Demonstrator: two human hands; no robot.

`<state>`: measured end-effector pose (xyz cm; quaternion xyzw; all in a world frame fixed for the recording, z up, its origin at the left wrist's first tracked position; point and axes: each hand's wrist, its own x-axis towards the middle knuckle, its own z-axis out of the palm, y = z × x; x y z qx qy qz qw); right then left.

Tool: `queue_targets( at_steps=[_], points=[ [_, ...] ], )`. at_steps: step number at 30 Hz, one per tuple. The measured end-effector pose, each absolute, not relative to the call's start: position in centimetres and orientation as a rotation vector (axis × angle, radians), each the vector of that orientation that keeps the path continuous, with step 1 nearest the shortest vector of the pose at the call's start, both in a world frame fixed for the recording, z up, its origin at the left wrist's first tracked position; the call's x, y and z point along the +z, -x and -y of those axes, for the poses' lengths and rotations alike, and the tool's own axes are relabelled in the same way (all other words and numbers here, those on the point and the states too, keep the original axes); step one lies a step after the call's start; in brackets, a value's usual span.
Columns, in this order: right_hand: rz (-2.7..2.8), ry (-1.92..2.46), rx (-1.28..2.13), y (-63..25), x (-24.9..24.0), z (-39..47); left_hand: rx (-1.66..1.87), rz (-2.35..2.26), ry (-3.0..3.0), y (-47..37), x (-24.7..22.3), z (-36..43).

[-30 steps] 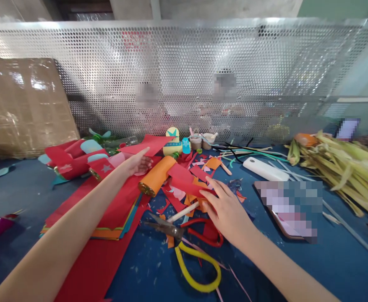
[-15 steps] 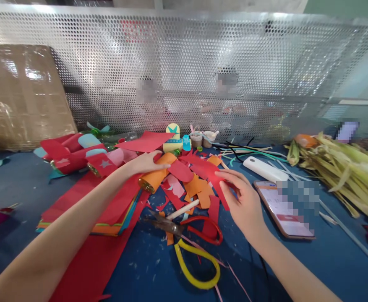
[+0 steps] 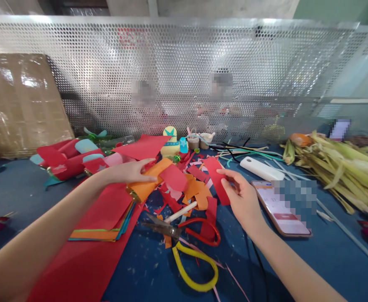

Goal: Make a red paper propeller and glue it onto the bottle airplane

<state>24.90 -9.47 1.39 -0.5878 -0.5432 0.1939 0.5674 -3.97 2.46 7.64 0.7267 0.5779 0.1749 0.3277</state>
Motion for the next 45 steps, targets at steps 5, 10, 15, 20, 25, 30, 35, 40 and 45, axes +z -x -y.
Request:
queue_targets(
  at_steps=[5,10,15,20,25,30,35,40,45],
  points=[
    [1.255,1.354,0.415,-25.4,2.3,9.6,0.171,-1.154,-2.060,5.5,8.4,-0.9],
    [1.226,1.274,0.383,-25.6,4.7,9.8,0.464,-0.765,-1.909,4.5,6.2,0.0],
    [1.269,1.095,0.429,-25.5,9.8,9.3,0.761,-0.546,-1.747,2.1,2.2,1.4],
    [1.195,0.769,0.842,-24.1,12.7,8.6,1.008,-0.523,-1.788,0.9,-0.6,3.1],
    [1.311,0.900,1.017,-21.9,10.4,7.1,1.031,-0.629,-1.957,1.3,-2.2,3.0],
    [1.376,0.988,0.972,-21.3,9.8,6.9,0.949,-0.708,-2.043,1.4,-2.0,3.0],
    [1.545,1.093,0.781,-20.8,10.6,7.8,1.015,-0.698,-2.148,1.6,-0.8,3.6],
    [1.651,1.105,0.667,-20.0,10.4,8.4,1.474,-0.584,-2.413,2.9,2.0,4.2],
    [1.699,1.073,0.673,-19.0,10.9,8.9,1.814,-0.795,-2.528,2.0,7.7,4.8]
  ],
)
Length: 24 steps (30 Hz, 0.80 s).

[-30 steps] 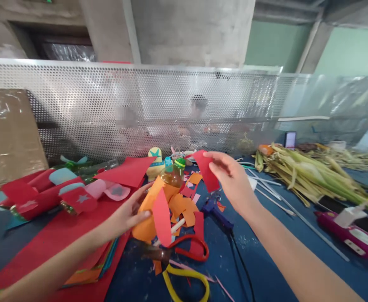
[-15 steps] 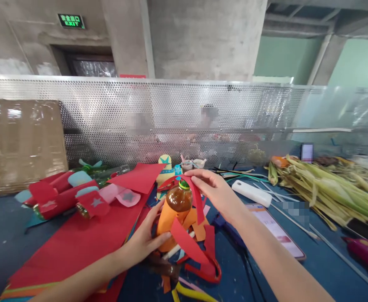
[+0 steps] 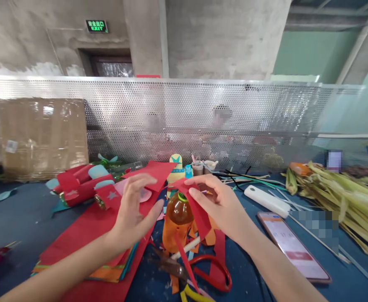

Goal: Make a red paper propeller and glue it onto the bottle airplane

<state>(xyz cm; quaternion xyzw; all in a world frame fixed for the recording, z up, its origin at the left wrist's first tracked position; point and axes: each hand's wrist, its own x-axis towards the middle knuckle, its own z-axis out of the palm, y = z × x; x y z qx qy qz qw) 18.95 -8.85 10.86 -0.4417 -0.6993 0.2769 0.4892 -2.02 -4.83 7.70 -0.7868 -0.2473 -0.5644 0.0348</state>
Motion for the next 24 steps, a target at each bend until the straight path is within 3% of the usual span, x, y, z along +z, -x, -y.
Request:
queue_targets(
  at_steps=[5,11,16,24],
  points=[
    [1.704,0.993,0.648,-18.1,11.0,9.1,-1.555,0.542,2.712,0.6,11.2,4.3],
    [1.724,0.946,0.614,-18.0,10.3,8.9,-1.711,0.507,2.791,0.8,10.1,3.8],
    [1.786,0.889,0.353,-18.3,10.1,8.7,-1.754,0.452,2.803,0.9,9.8,3.7],
    [1.798,0.890,0.365,-18.4,10.3,9.1,-1.831,0.456,2.845,0.6,9.8,3.8]
  ],
)
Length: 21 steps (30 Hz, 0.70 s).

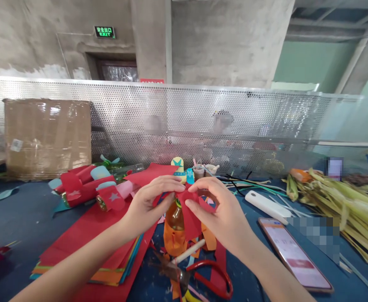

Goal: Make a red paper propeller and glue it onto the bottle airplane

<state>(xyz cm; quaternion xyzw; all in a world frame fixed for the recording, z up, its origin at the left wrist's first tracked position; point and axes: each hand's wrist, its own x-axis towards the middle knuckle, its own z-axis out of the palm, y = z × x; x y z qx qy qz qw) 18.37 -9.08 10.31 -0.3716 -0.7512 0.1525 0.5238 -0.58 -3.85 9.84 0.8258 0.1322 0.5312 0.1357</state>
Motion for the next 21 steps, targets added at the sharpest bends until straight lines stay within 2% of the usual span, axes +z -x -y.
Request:
queue_targets(
  at_steps=[11,21],
  points=[
    [1.904,0.879,0.198,-18.24,10.31,9.49,1.656,-0.359,-2.411,0.43,9.82,4.17],
    [1.950,0.868,0.073,-18.33,10.91,10.00,1.578,-0.294,-2.453,0.66,10.06,4.29]
  ],
)
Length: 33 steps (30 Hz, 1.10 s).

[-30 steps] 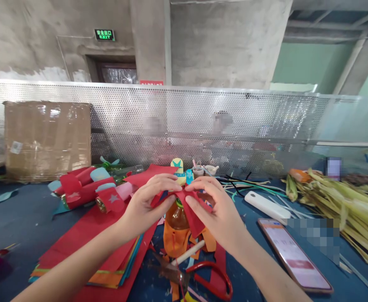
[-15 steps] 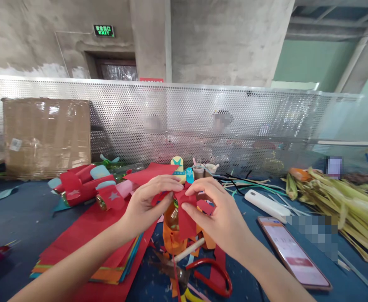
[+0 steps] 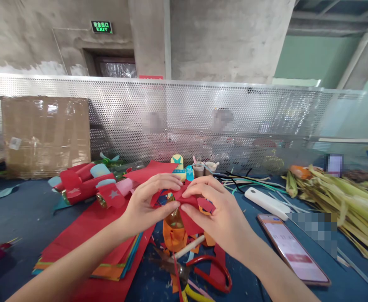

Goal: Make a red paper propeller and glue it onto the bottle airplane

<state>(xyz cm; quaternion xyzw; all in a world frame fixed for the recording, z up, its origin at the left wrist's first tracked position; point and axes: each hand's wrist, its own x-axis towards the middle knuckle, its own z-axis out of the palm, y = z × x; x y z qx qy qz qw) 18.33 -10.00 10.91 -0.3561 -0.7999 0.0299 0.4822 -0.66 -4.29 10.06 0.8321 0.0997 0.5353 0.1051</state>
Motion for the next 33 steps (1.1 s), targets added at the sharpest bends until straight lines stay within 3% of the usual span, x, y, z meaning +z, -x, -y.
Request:
queue_targets(
  at_steps=[21,33],
  points=[
    [1.783,0.931,0.407,-17.9,9.7,9.0,1.607,-0.293,-2.388,0.5,9.8,4.1],
    [1.728,0.940,0.400,-18.1,9.6,8.7,1.592,-0.444,-2.179,-0.1,9.1,4.1]
  ],
)
